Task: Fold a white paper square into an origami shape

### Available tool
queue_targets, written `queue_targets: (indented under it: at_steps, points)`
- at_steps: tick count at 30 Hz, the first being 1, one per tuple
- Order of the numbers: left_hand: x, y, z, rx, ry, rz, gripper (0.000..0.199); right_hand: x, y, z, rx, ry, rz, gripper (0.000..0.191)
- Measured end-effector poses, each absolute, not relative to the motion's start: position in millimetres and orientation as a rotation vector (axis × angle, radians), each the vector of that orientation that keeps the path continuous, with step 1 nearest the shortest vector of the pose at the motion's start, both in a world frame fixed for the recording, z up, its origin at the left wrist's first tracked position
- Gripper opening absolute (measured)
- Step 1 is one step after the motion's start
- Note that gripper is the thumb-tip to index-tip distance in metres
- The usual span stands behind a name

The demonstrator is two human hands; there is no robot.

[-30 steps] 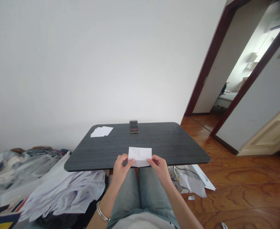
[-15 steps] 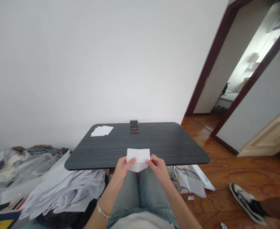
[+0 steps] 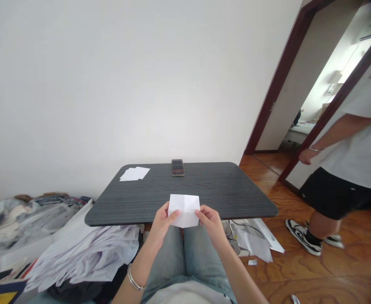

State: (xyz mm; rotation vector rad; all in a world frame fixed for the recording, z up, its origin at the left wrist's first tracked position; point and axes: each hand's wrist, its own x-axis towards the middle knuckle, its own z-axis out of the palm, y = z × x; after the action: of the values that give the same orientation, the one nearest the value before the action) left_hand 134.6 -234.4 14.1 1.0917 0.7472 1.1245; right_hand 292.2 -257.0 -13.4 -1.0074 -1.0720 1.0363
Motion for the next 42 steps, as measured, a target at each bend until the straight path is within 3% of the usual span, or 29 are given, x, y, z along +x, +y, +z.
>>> queue_targets:
  at_steps: [4, 6, 13, 16, 18, 23, 33, 42]
  points:
    - [129.1, -232.5, 10.0, 1.212, 0.752, 1.164, 0.086, 293.8, -257.1, -13.3, -1.01, -1.032, 1.017, 0.031]
    - [124.2, -231.9, 8.1, 1.3, 0.789, 1.177, 0.091, 294.6, -256.9, -13.6, -1.007, -1.015, 1.004, 0.03]
    - [110.7, -228.2, 5.9, 1.489, 0.93, 1.172, 0.037, 295.9, -256.2, -15.8, -0.976, -1.002, 1.018, 0.029]
    - [110.1, -226.8, 4.7, 1.492, 0.945, 1.167, 0.029, 296.0, -257.9, -14.0, -0.933, -0.992, 1.008, 0.046]
    - [110.9, -226.4, 4.1, 1.465, 0.95, 1.174, 0.027, 296.5, -259.7, -12.8, -0.908, -1.011, 0.977, 0.055]
    - [112.8, -226.3, 5.1, 1.38, 0.96, 1.227, 0.027, 300.3, -260.8, -17.1, -0.975, -1.135, 0.874, 0.034]
    - [118.1, -228.6, 6.0, 1.353, 0.924, 1.192, 0.027, 301.2, -258.0, -24.9, -1.047, -1.102, 0.845, 0.025]
    - [118.4, -228.0, -0.9, 1.442, 0.934, 1.181, 0.032, 297.9, -259.0, -24.4, -0.99, -1.108, 0.926, 0.032]
